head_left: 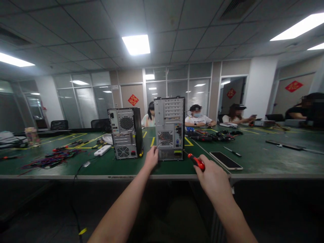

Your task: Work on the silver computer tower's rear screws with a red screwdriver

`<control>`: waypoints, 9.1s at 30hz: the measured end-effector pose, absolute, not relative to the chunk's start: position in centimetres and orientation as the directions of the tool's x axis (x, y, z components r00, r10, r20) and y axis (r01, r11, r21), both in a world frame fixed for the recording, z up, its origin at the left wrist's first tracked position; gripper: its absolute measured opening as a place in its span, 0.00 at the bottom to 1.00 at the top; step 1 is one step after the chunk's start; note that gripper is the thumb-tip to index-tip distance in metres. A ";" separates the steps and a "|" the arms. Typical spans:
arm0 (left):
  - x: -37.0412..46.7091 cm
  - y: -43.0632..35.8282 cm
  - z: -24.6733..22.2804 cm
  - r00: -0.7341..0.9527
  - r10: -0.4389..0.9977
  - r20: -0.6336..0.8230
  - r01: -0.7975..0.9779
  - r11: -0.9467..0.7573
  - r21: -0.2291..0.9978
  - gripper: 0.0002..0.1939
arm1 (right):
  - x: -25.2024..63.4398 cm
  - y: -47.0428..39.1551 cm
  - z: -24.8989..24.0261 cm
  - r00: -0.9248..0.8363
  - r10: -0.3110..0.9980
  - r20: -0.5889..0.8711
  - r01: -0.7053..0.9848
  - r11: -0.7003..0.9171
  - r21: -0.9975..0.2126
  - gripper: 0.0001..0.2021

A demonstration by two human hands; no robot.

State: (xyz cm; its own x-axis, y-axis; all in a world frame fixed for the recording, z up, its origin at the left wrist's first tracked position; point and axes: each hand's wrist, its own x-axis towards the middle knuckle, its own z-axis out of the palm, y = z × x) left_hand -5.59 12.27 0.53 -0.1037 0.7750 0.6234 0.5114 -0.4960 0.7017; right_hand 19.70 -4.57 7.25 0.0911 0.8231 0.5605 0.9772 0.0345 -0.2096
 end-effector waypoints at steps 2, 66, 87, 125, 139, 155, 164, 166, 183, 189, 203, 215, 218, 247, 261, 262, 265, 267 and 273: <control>-5.6 12.1 0.7 -0.109 0.783 0.612 0.515 -0.482 0.708 0.09 | 19.9 -4.6 7.1 0.073 0.810 0.582 0.981 0.046 -0.187 0.06; -5.6 11.8 0.7 -0.087 0.798 0.597 0.498 -0.484 0.720 0.10 | 19.4 -4.4 6.7 0.119 0.774 0.622 0.958 0.076 -0.278 0.13; -5.8 11.8 0.5 -0.086 0.786 0.612 0.540 -0.479 0.692 0.09 | 19.9 -4.3 7.0 0.134 0.755 0.642 0.884 0.202 -0.421 0.14; -5.8 11.0 1.0 -0.092 0.814 0.573 0.539 -0.443 0.717 0.09 | 20.6 -4.7 7.9 0.171 0.836 0.522 0.857 0.136 -0.497 0.13; -5.9 10.9 0.9 -0.071 0.814 0.577 0.547 -0.452 0.705 0.09 | 20.9 -4.4 8.3 0.099 0.806 0.583 0.853 0.233 -0.466 0.16; -5.8 11.0 0.6 -0.077 0.813 0.577 0.548 -0.449 0.705 0.11 | 21.5 -4.5 8.1 0.042 0.818 0.574 0.879 0.243 -0.410 0.16; -5.9 11.2 0.5 -0.085 0.810 0.581 0.551 -0.448 0.705 0.10 | 21.2 -5.2 8.0 0.025 0.808 0.589 0.908 0.228 -0.351 0.09; -5.9 11.3 0.4 -0.086 0.808 0.582 0.546 -0.451 0.706 0.10 | 21.2 -5.1 7.8 0.031 0.808 0.589 0.919 0.209 -0.335 0.08; -5.9 11.4 0.4 -0.083 0.809 0.582 0.547 -0.451 0.705 0.10 | 20.7 -4.8 7.7 -0.049 0.792 0.608 0.961 0.204 -0.188 0.06; -5.9 11.5 0.3 -0.084 0.804 0.589 0.536 -0.462 0.707 0.10 | 20.8 -4.9 7.9 -0.004 0.806 0.592 0.947 0.193 -0.256 0.08; -5.8 11.3 0.4 -0.081 0.807 0.586 0.519 -0.467 0.716 0.10 | 20.5 -4.9 7.4 -0.076 0.823 0.563 0.981 0.164 -0.107 0.06; -5.8 11.2 0.6 -0.081 0.810 0.581 0.539 -0.454 0.709 0.09 | 20.2 -5.1 7.8 -0.023 0.907 0.421 0.994 0.066 -0.089 0.08; -5.7 11.0 0.8 -0.083 0.813 0.576 0.534 -0.451 0.715 0.09 | 19.9 -5.0 8.2 0.022 0.913 0.407 0.987 0.046 -0.156 0.09; -5.8 11.1 0.7 -0.096 0.813 0.574 0.529 -0.447 0.721 0.09 | 19.1 -3.9 8.4 0.125 0.920 0.372 0.992 -0.110 -0.063 0.10; -5.9 11.0 0.7 -0.078 0.821 0.566 0.543 -0.441 0.715 0.10 | 19.5 -3.0 8.1 0.200 0.916 0.348 0.951 -0.096 -0.293 0.15; -5.9 11.0 0.7 -0.077 0.821 0.566 0.545 -0.441 0.713 0.10 | 19.4 -3.0 8.1 0.201 0.915 0.348 0.946 -0.090 -0.310 0.14; -5.9 11.0 0.8 -0.076 0.819 0.569 0.544 -0.444 0.712 0.10 | 19.3 -3.2 7.9 0.169 0.922 0.349 0.940 -0.045 -0.338 0.12; -5.9 11.1 0.8 -0.075 0.814 0.575 0.540 -0.452 0.710 0.10 | 19.2 -3.3 7.8 0.128 0.929 0.347 0.947 -0.011 -0.320 0.12; -5.9 11.2 0.5 -0.074 0.807 0.585 0.546 -0.459 0.701 0.09 | 19.5 -3.2 7.7 0.004 0.889 0.459 0.976 0.097 -0.197 0.05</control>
